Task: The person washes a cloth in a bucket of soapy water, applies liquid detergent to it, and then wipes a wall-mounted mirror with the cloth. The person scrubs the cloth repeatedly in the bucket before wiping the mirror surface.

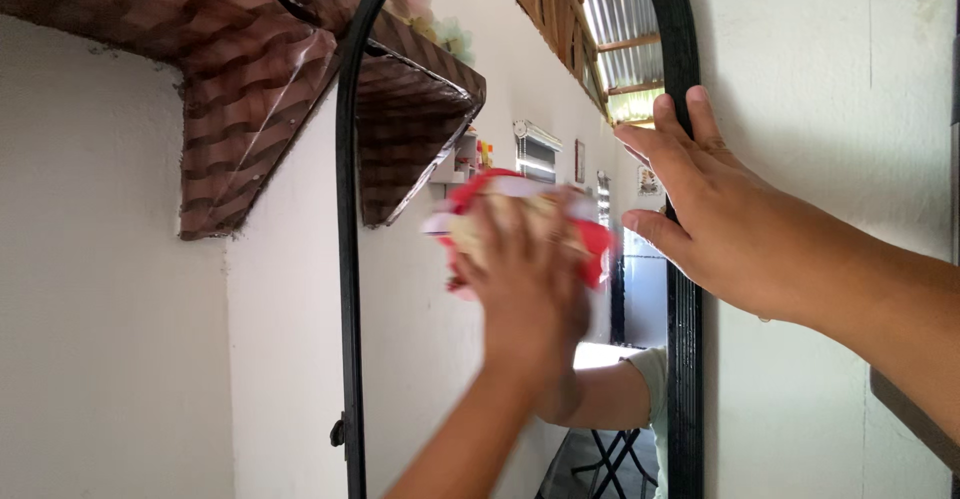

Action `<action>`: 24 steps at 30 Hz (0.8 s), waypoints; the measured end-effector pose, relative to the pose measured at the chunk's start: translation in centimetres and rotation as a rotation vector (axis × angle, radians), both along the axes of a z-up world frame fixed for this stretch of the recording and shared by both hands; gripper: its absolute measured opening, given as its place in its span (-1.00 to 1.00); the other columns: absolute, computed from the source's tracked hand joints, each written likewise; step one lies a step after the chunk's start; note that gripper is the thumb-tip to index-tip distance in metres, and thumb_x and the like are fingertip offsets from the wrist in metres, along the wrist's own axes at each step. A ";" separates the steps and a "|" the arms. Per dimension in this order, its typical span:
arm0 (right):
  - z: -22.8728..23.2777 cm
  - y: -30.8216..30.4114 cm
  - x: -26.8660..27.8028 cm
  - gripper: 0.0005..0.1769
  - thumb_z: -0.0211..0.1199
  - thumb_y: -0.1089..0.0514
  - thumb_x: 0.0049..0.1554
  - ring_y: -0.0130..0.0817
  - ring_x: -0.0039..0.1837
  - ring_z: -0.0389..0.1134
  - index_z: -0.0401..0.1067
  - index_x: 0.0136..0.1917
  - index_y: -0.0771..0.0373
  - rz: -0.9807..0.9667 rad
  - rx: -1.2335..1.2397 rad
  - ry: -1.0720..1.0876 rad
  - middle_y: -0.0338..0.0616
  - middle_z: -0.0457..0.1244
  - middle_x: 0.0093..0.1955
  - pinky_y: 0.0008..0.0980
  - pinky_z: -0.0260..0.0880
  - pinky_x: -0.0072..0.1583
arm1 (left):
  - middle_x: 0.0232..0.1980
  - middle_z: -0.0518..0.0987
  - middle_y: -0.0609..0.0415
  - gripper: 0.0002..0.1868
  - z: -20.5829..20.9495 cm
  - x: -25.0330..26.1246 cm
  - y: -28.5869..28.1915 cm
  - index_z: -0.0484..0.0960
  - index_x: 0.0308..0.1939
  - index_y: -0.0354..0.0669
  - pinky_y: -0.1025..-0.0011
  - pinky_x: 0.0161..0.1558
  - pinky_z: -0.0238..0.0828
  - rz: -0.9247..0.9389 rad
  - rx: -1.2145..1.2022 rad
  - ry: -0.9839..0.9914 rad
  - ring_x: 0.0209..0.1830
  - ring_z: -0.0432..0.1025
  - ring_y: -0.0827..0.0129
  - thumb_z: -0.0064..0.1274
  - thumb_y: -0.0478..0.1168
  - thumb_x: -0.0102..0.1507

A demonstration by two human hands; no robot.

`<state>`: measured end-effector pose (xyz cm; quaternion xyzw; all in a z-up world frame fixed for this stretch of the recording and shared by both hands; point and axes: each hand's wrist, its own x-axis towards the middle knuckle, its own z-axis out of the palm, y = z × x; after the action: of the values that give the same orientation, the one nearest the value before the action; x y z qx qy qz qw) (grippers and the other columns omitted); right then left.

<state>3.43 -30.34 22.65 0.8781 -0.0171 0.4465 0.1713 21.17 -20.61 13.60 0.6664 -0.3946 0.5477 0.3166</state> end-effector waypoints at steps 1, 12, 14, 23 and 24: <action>0.0 0.0 0.0 -0.20 0.05 -0.11 0.26 0.12 0.70 -0.59 -0.14 0.62 0.19 0.001 0.002 -0.002 0.26 -0.37 0.67 0.13 -0.01 0.44 | 0.57 0.08 -0.27 -0.32 -0.5 -1.5 -0.3 0.15 0.56 0.26 -0.62 0.28 -0.27 -0.118 -0.045 -0.008 0.63 -0.23 -0.28 -0.11 -0.03 0.34; 0.0 0.1 -0.2 -0.14 0.15 -0.09 0.20 0.12 0.70 -0.58 -0.13 0.63 0.14 0.003 0.011 0.007 0.28 -0.37 0.66 0.17 -0.08 0.43 | 0.65 0.02 -0.19 -0.38 2.9 -3.5 -1.4 0.12 0.58 0.35 -0.67 0.29 -0.39 -0.162 -0.116 -0.063 0.64 -0.22 -0.29 -0.20 0.07 0.42; 0.0 0.1 -0.2 -0.16 0.14 -0.09 0.21 0.11 0.70 -0.59 -0.12 0.62 0.14 0.009 0.024 0.013 0.26 -0.37 0.68 0.18 -0.07 0.43 | 0.66 -0.01 -0.15 -0.40 4.7 -2.9 -2.0 0.09 0.58 0.40 -0.68 0.28 -0.41 -0.144 -0.141 -0.027 0.65 -0.25 -0.27 -0.25 0.08 0.43; 0.0 0.7 -0.4 -0.17 0.13 -0.08 0.21 0.01 0.71 -0.58 -0.13 0.60 0.17 -0.024 0.077 0.015 0.19 -0.37 0.68 0.09 -0.07 0.46 | 0.68 -0.06 -0.07 -0.43 10.2 -0.2 -2.6 0.05 0.58 0.48 -0.65 0.29 -0.44 -0.101 -0.191 0.046 0.66 -0.31 -0.18 -0.32 0.12 0.45; 0.0 0.8 -0.5 -0.16 0.13 -0.09 0.20 -0.05 0.72 -0.58 -0.14 0.61 0.12 -0.050 0.131 0.030 0.12 -0.37 0.71 0.03 -0.11 0.48 | 0.67 -0.05 -0.06 -0.42 9.8 -0.3 -2.3 0.06 0.58 0.48 -0.64 0.31 -0.43 -0.107 -0.175 0.044 0.67 -0.30 -0.17 -0.31 0.12 0.45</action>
<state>2.97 -29.50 22.62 0.8932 -0.0658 0.4269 0.1250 20.86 -22.90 23.37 0.6261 -0.3732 0.5475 0.4110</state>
